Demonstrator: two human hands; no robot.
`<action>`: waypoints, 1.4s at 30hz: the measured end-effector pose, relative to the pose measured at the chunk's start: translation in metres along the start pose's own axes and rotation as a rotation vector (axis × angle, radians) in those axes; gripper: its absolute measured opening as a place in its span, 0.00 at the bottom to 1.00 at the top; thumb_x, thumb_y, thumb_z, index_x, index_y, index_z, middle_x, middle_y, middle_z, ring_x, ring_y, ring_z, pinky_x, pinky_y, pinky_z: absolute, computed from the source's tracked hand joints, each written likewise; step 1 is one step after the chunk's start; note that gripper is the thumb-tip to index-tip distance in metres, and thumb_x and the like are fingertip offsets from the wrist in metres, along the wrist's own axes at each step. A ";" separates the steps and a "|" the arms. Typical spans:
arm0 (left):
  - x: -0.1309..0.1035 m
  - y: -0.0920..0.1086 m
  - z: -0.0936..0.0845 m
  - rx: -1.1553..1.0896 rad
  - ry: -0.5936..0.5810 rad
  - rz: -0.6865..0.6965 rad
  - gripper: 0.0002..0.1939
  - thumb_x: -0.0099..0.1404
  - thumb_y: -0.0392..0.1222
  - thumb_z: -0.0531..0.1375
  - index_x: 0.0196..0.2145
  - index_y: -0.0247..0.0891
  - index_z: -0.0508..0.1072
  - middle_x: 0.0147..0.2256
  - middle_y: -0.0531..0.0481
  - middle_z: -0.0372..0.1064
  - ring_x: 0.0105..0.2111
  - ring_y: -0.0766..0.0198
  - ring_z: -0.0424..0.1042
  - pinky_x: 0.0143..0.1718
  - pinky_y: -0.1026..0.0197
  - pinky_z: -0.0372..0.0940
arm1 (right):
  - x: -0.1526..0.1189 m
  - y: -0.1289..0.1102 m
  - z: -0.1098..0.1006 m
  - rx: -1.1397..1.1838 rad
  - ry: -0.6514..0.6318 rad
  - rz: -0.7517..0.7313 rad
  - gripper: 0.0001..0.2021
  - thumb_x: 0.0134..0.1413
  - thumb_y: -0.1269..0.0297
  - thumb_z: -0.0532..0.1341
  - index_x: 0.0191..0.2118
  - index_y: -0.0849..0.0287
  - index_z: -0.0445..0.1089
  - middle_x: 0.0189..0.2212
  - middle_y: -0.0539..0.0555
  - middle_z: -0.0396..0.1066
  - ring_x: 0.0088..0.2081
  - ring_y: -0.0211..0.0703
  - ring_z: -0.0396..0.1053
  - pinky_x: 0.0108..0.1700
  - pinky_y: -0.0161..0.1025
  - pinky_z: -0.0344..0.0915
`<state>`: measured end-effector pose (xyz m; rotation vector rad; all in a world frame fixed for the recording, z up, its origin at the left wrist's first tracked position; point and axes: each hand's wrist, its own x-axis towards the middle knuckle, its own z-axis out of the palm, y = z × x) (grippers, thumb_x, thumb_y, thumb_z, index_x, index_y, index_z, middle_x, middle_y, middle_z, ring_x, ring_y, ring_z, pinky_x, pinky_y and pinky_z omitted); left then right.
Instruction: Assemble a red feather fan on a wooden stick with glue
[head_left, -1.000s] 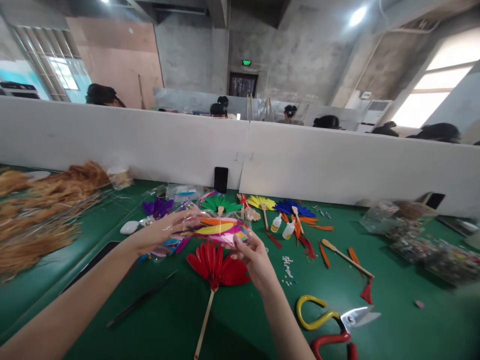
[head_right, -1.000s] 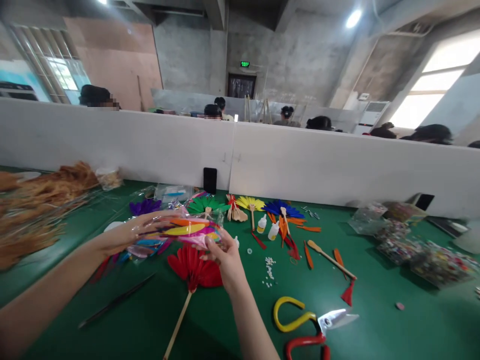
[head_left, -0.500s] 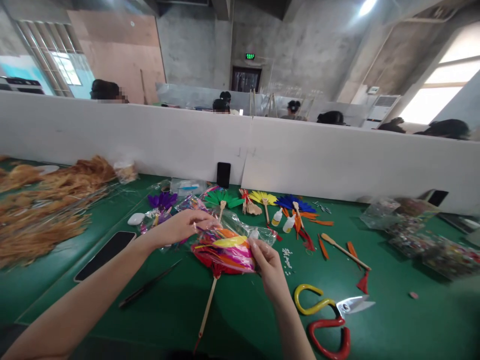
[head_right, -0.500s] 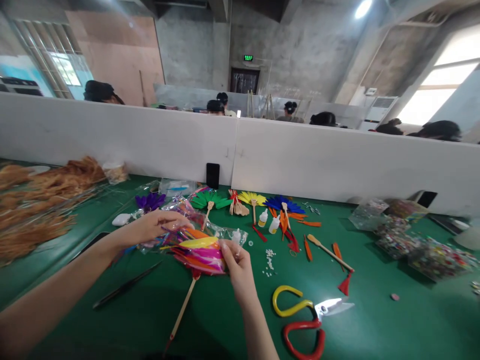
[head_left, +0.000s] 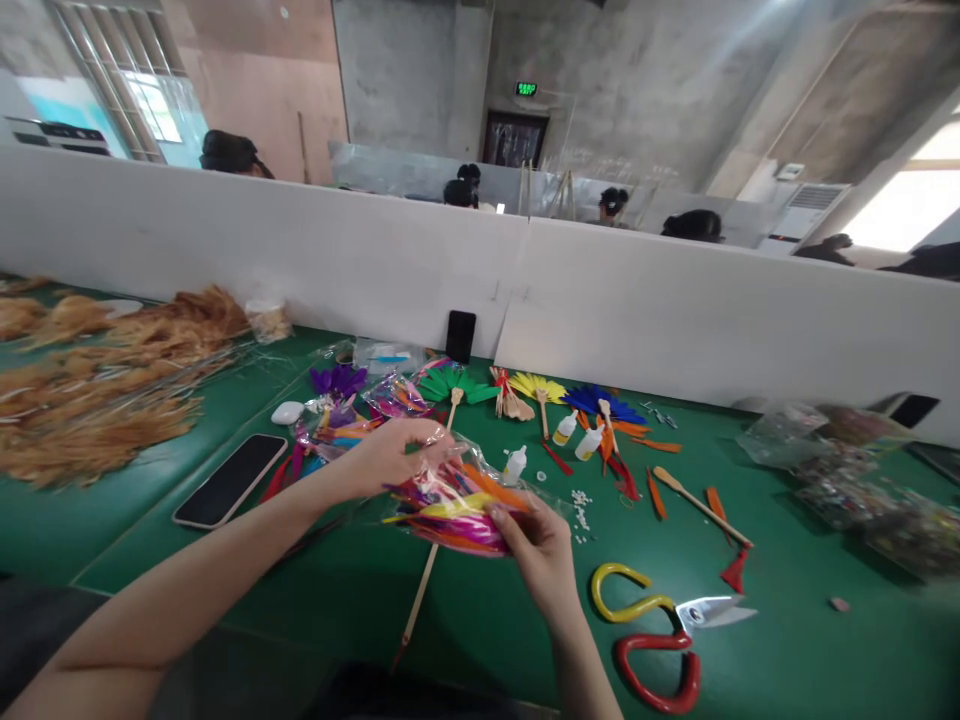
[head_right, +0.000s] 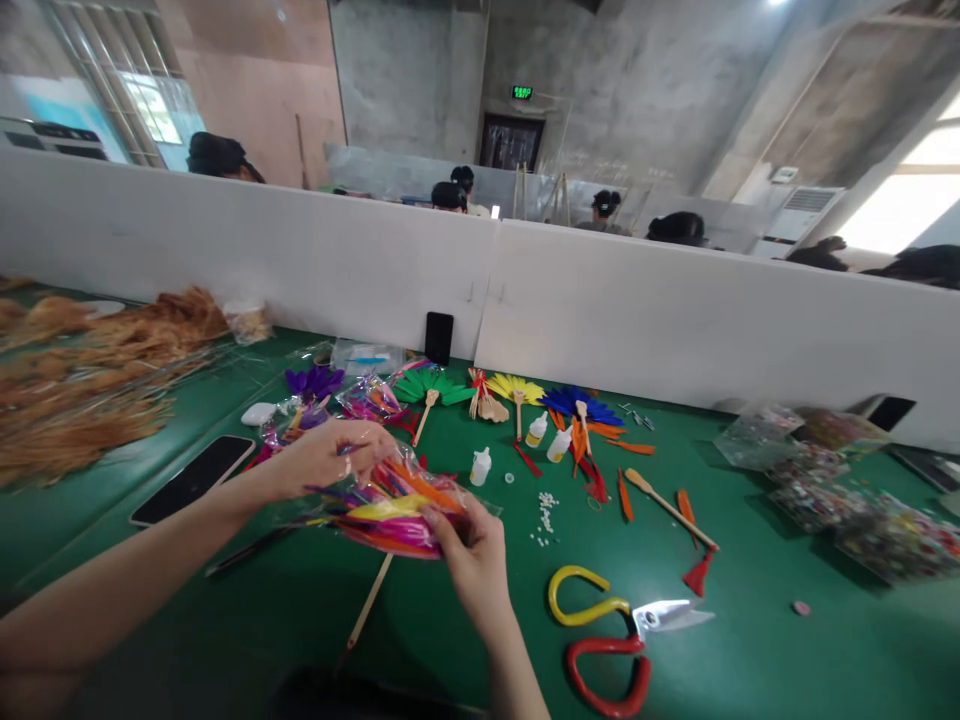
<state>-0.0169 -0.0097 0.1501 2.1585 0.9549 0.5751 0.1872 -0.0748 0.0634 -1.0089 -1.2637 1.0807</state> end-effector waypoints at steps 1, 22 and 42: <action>0.000 0.001 -0.001 -0.026 -0.010 -0.032 0.15 0.66 0.46 0.50 0.35 0.38 0.73 0.36 0.48 0.72 0.36 0.63 0.70 0.37 0.62 0.66 | -0.001 0.002 0.000 -0.036 0.014 -0.033 0.10 0.50 0.58 0.62 0.36 0.57 0.75 0.35 0.55 0.76 0.36 0.48 0.73 0.39 0.41 0.70; -0.016 0.006 -0.003 0.124 -0.060 0.018 0.23 0.59 0.49 0.59 0.53 0.49 0.65 0.55 0.49 0.58 0.55 0.54 0.58 0.54 0.52 0.56 | -0.006 0.012 -0.008 -0.223 0.273 -0.174 0.10 0.54 0.59 0.58 0.36 0.57 0.74 0.33 0.54 0.75 0.36 0.46 0.71 0.39 0.39 0.67; -0.031 0.032 0.000 0.316 0.013 0.117 0.09 0.62 0.49 0.57 0.40 0.49 0.72 0.54 0.53 0.57 0.56 0.56 0.55 0.56 0.49 0.54 | -0.014 0.007 -0.007 -0.395 0.509 -0.461 0.06 0.53 0.66 0.58 0.31 0.60 0.72 0.27 0.53 0.74 0.29 0.42 0.71 0.32 0.36 0.66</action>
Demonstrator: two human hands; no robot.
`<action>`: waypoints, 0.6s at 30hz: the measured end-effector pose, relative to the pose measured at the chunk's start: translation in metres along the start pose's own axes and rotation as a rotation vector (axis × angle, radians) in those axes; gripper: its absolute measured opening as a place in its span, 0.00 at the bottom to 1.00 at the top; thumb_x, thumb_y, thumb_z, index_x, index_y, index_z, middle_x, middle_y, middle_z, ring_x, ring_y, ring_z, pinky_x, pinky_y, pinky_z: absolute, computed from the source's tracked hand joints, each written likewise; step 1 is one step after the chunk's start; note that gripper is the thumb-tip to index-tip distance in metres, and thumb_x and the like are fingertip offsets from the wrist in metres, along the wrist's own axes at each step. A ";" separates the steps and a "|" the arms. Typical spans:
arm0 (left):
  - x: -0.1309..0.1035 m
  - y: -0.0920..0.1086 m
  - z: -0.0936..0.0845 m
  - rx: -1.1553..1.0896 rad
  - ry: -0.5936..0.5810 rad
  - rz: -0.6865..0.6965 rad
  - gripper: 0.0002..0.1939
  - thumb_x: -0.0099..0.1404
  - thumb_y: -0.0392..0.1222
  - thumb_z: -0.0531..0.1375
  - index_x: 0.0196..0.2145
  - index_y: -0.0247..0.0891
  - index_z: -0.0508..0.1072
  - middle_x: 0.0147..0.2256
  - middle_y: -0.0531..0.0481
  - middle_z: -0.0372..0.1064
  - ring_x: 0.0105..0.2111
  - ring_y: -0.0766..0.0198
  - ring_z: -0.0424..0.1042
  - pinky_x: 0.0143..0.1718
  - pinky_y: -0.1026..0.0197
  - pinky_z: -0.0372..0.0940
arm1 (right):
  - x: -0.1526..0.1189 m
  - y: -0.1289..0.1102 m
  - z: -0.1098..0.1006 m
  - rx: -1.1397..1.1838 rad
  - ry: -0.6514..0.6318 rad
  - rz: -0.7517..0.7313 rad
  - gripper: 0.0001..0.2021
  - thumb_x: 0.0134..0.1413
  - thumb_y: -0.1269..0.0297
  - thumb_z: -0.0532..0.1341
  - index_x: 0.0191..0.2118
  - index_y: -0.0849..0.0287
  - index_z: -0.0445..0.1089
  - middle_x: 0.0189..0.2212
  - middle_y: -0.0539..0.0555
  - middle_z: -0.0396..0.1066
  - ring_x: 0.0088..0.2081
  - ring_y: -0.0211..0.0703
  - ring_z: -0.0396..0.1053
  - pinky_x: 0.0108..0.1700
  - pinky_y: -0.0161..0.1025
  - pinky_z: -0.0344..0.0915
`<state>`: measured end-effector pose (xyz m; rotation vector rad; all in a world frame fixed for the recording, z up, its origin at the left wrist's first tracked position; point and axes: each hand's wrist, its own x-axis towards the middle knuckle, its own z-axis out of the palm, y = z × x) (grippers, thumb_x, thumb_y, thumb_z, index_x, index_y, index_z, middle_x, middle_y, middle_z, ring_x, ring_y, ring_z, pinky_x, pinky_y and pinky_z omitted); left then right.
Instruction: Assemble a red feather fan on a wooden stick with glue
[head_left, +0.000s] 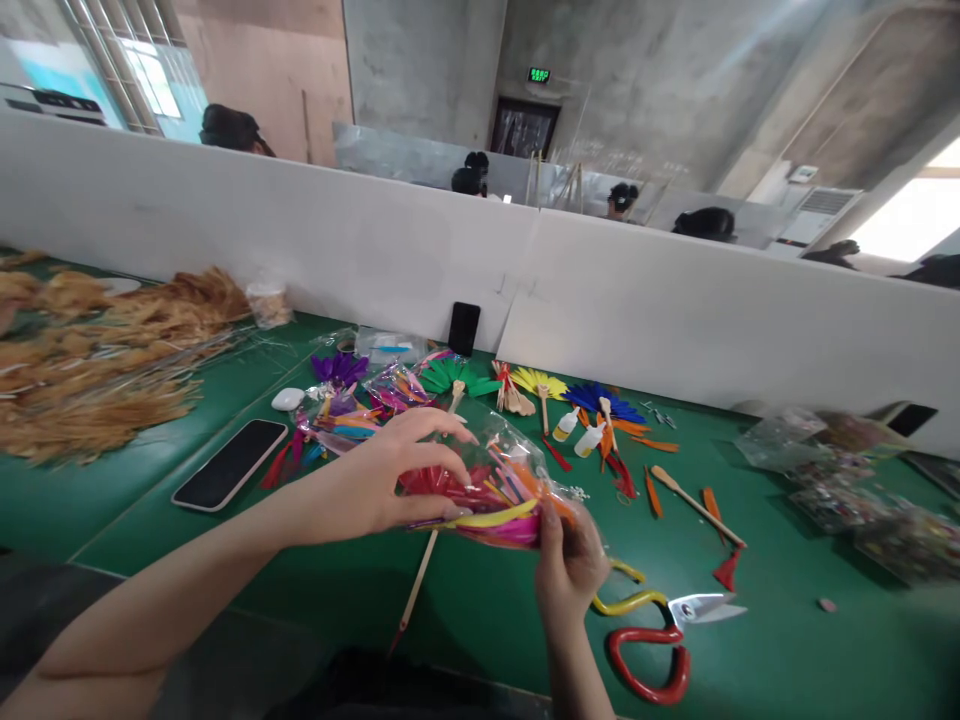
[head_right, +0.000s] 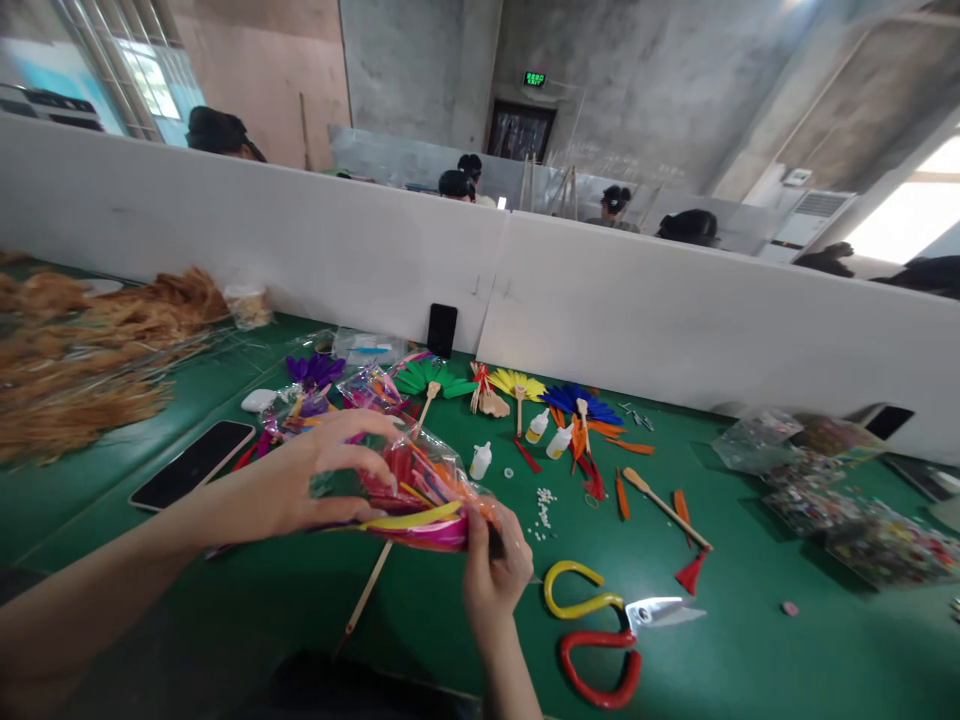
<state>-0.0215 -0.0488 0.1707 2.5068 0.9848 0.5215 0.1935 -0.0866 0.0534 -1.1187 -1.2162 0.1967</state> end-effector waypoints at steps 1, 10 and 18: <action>-0.001 0.002 -0.001 0.013 0.001 0.010 0.09 0.61 0.49 0.58 0.40 0.49 0.72 0.55 0.53 0.56 0.56 0.55 0.54 0.56 0.49 0.53 | -0.001 -0.001 0.000 -0.011 0.013 -0.021 0.06 0.53 0.66 0.58 0.32 0.60 0.72 0.27 0.53 0.74 0.29 0.42 0.71 0.32 0.36 0.66; -0.008 0.003 0.005 0.063 0.040 0.118 0.08 0.63 0.42 0.56 0.38 0.45 0.75 0.54 0.50 0.60 0.56 0.54 0.55 0.56 0.47 0.53 | -0.012 -0.014 0.002 -0.059 -0.040 -0.020 0.07 0.54 0.65 0.58 0.33 0.60 0.72 0.28 0.54 0.75 0.29 0.42 0.72 0.32 0.36 0.67; -0.016 -0.004 0.012 -0.031 0.288 0.063 0.09 0.64 0.39 0.53 0.29 0.40 0.72 0.47 0.48 0.65 0.48 0.60 0.65 0.49 0.52 0.62 | -0.034 -0.033 0.007 0.127 -0.083 0.285 0.09 0.53 0.60 0.59 0.34 0.61 0.72 0.31 0.54 0.74 0.33 0.43 0.71 0.34 0.36 0.67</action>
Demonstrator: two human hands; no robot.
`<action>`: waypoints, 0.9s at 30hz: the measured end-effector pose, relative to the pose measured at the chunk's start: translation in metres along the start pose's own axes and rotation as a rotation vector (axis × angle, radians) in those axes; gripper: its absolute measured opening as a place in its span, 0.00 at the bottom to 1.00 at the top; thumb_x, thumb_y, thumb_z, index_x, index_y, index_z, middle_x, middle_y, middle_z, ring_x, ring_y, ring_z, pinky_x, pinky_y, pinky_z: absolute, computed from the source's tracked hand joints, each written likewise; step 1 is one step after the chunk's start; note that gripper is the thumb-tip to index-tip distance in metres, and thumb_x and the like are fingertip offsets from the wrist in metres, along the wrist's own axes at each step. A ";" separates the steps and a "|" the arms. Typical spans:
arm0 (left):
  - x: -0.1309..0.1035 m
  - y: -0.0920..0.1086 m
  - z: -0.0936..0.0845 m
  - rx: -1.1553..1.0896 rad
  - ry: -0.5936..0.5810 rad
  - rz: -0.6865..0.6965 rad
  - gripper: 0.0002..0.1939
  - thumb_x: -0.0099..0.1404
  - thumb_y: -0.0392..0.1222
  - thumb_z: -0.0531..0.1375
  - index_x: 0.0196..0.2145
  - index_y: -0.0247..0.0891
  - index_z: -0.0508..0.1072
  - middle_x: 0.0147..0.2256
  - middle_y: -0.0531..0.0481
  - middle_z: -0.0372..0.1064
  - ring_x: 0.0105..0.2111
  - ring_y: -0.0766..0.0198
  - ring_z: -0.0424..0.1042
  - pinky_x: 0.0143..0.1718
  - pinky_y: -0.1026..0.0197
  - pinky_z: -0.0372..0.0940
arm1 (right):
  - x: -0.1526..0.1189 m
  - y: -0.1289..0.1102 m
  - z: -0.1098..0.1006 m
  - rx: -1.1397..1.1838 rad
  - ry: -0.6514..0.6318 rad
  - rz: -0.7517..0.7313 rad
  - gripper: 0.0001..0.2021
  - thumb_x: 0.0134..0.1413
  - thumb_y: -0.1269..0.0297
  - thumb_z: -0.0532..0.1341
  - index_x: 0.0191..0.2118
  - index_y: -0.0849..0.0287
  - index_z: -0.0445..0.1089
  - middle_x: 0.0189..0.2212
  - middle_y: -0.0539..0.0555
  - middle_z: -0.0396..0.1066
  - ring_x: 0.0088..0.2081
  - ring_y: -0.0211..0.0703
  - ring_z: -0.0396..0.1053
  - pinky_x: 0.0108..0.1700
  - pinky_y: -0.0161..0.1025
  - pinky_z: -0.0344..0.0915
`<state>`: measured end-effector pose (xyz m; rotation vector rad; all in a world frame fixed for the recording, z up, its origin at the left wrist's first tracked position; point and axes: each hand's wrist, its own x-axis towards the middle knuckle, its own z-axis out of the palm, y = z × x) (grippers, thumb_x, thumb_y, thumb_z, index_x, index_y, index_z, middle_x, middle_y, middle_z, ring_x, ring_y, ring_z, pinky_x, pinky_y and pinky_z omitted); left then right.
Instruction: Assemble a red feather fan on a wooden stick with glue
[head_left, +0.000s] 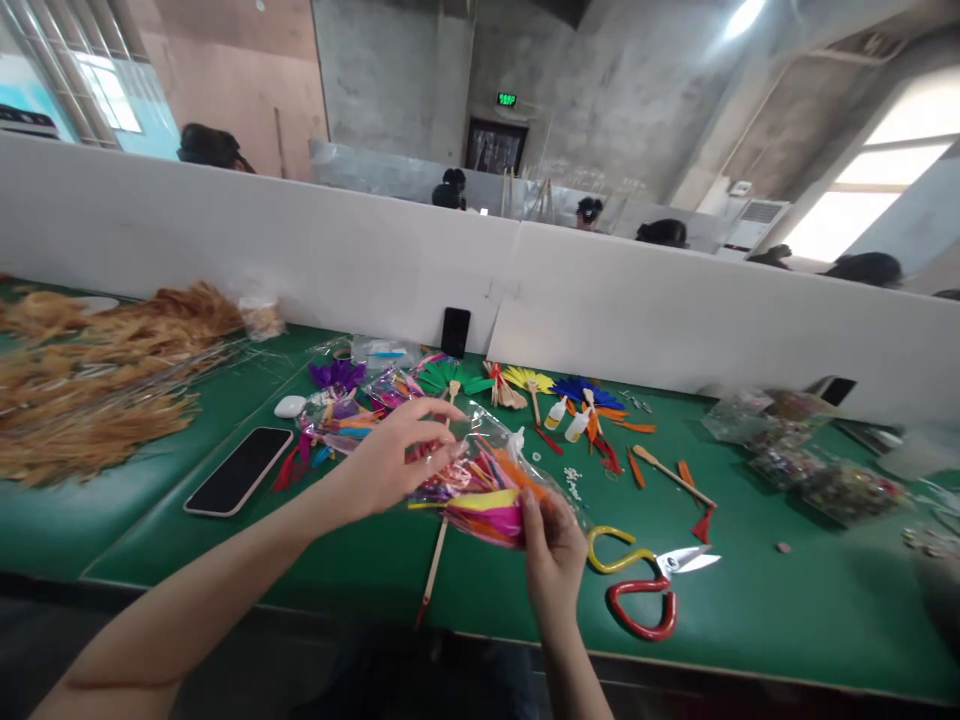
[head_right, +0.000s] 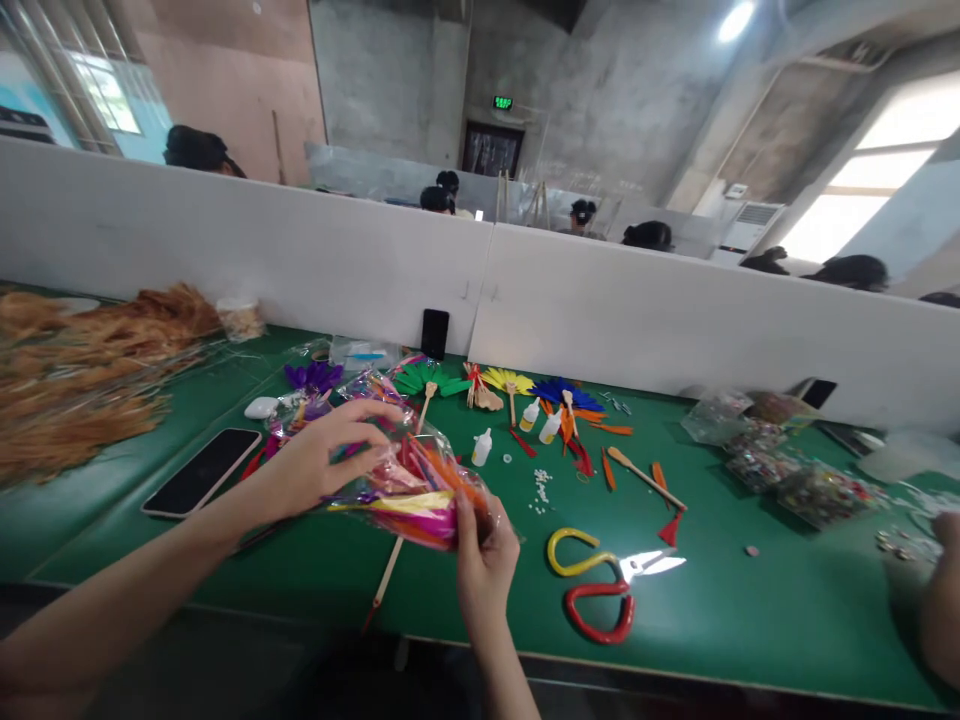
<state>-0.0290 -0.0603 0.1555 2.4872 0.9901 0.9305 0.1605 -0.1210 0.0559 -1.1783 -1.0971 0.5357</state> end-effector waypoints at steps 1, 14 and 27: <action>0.000 -0.002 0.000 0.010 0.084 -0.003 0.09 0.64 0.39 0.53 0.29 0.40 0.71 0.47 0.48 0.65 0.48 0.60 0.65 0.49 0.52 0.62 | -0.005 0.003 0.002 0.075 0.009 0.072 0.10 0.52 0.59 0.60 0.35 0.60 0.72 0.31 0.54 0.74 0.34 0.43 0.70 0.35 0.37 0.67; -0.041 -0.020 -0.038 0.200 1.007 -0.138 0.06 0.63 0.39 0.56 0.28 0.39 0.70 0.37 0.50 0.66 0.44 0.62 0.67 0.47 0.55 0.64 | 0.005 0.032 0.042 0.541 -0.003 0.607 0.19 0.41 0.54 0.67 0.38 0.58 0.67 0.33 0.51 0.74 0.29 0.39 0.73 0.25 0.30 0.68; -0.095 -0.054 -0.022 0.263 1.011 -0.436 0.12 0.63 0.42 0.55 0.23 0.39 0.69 0.34 0.48 0.66 0.42 0.59 0.67 0.48 0.54 0.61 | 0.026 0.043 0.108 0.195 -0.509 0.223 0.24 0.42 0.53 0.65 0.45 0.60 0.70 0.45 0.60 0.71 0.47 0.49 0.69 0.44 0.44 0.67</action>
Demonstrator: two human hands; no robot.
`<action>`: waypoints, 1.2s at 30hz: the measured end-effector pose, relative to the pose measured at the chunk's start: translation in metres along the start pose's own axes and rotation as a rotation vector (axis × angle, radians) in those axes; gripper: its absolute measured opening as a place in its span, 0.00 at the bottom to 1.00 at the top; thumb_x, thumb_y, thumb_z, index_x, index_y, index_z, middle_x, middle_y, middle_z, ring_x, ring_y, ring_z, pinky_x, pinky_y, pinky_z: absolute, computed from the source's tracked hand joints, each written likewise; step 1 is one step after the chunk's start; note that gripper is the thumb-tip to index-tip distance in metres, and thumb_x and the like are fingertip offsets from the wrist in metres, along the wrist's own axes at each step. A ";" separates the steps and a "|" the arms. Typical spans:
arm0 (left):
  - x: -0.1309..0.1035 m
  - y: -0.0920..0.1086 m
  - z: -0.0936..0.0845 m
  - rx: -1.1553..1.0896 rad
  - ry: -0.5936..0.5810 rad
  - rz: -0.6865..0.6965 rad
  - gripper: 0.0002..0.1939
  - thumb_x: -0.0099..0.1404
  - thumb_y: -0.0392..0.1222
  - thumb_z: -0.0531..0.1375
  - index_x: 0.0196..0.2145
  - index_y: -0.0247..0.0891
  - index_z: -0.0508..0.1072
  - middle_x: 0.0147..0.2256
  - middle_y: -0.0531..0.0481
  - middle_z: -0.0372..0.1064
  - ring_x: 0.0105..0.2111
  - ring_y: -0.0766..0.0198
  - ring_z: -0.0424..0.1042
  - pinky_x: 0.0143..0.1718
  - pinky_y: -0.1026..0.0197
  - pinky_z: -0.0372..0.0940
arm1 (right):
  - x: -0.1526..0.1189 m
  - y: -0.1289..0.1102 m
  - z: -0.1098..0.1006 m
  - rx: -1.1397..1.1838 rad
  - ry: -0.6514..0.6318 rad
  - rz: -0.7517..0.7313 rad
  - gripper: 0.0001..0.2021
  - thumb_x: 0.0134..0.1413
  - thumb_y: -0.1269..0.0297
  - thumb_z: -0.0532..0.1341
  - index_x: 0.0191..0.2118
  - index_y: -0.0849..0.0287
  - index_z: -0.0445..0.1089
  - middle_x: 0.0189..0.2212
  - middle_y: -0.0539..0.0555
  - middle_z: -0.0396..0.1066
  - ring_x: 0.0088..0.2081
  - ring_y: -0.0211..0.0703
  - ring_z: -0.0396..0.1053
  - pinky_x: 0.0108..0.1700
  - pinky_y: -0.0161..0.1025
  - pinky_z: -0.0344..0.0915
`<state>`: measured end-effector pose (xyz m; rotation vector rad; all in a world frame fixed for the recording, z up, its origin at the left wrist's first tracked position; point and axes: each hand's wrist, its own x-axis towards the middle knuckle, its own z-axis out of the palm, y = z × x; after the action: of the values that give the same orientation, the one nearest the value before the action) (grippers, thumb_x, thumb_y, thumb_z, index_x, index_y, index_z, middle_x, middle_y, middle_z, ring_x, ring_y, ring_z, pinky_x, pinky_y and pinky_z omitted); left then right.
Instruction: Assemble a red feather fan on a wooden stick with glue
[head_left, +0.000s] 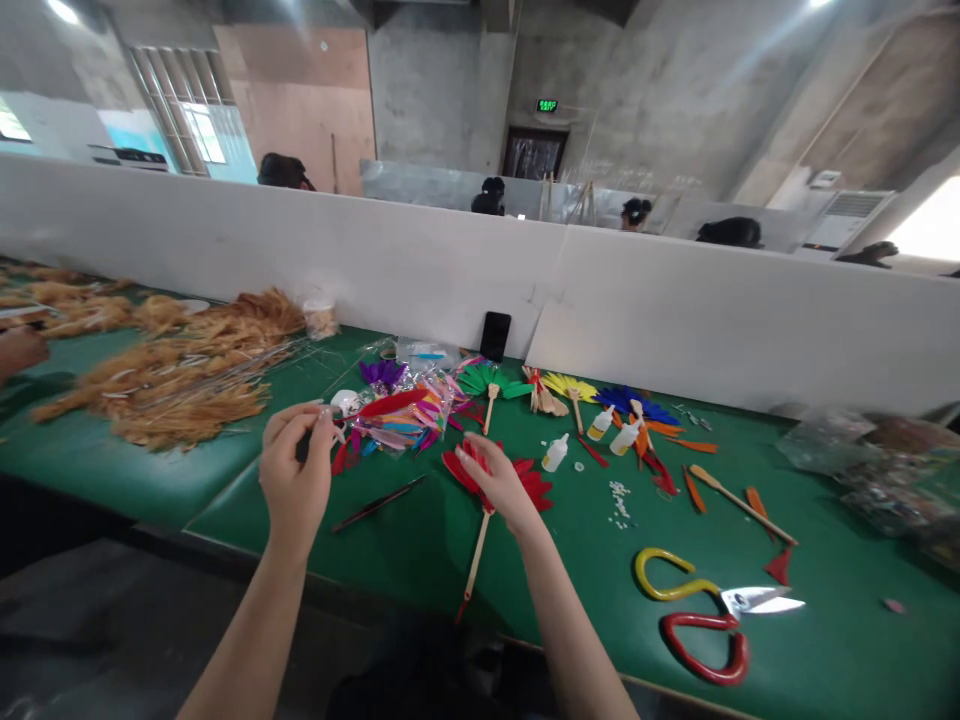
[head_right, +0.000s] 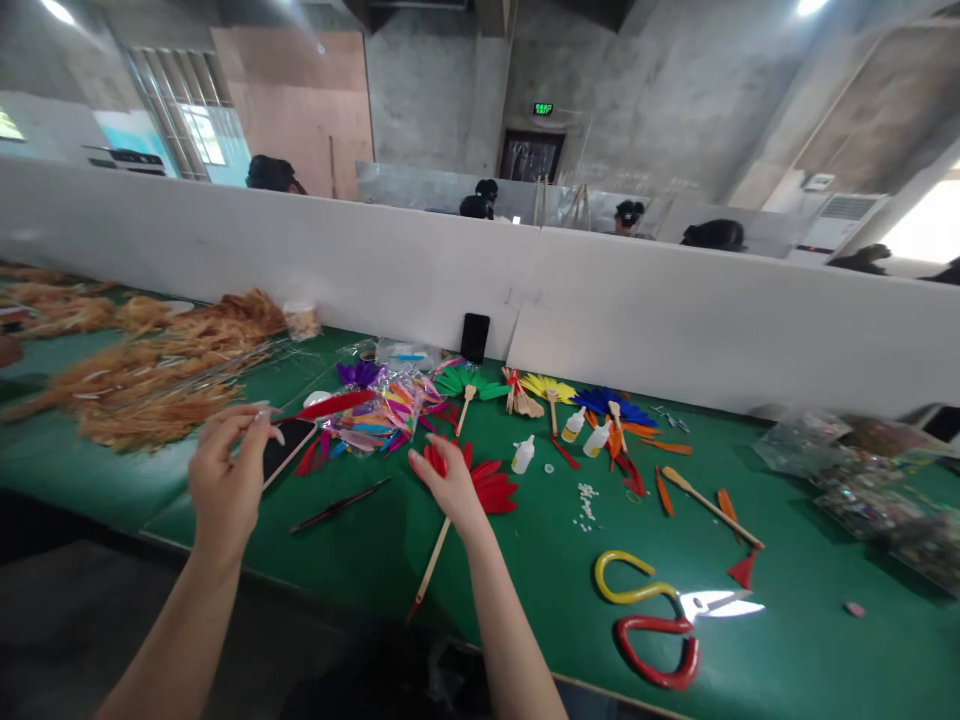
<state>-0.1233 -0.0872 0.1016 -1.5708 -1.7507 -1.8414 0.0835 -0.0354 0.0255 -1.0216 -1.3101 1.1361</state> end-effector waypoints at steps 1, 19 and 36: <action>-0.010 0.000 0.005 0.003 -0.058 -0.015 0.13 0.64 0.42 0.54 0.22 0.39 0.68 0.34 0.49 0.66 0.41 0.59 0.67 0.47 0.54 0.61 | -0.016 -0.003 -0.007 0.037 -0.117 -0.036 0.21 0.48 0.52 0.61 0.47 0.58 0.70 0.44 0.59 0.72 0.45 0.48 0.70 0.43 0.44 0.68; -0.098 0.039 0.099 -0.273 -1.083 -0.086 0.12 0.66 0.45 0.49 0.31 0.40 0.68 0.32 0.49 0.67 0.35 0.61 0.66 0.38 0.59 0.64 | -0.084 0.008 -0.061 0.015 0.118 0.241 0.18 0.57 0.52 0.53 0.25 0.60 0.65 0.16 0.47 0.64 0.16 0.35 0.63 0.18 0.30 0.61; -0.048 -0.010 0.233 -0.156 -1.290 -0.039 0.12 0.56 0.49 0.60 0.26 0.39 0.77 0.33 0.48 0.65 0.37 0.58 0.66 0.44 0.54 0.59 | -0.087 0.038 -0.076 -0.690 0.185 -0.114 0.16 0.58 0.64 0.54 0.52 0.55 0.65 0.53 0.60 0.63 0.55 0.51 0.61 0.53 0.50 0.63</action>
<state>0.0196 0.0768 0.0052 -3.1834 -1.9402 -0.8890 0.1633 -0.1087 -0.0292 -1.4817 -1.6224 0.4781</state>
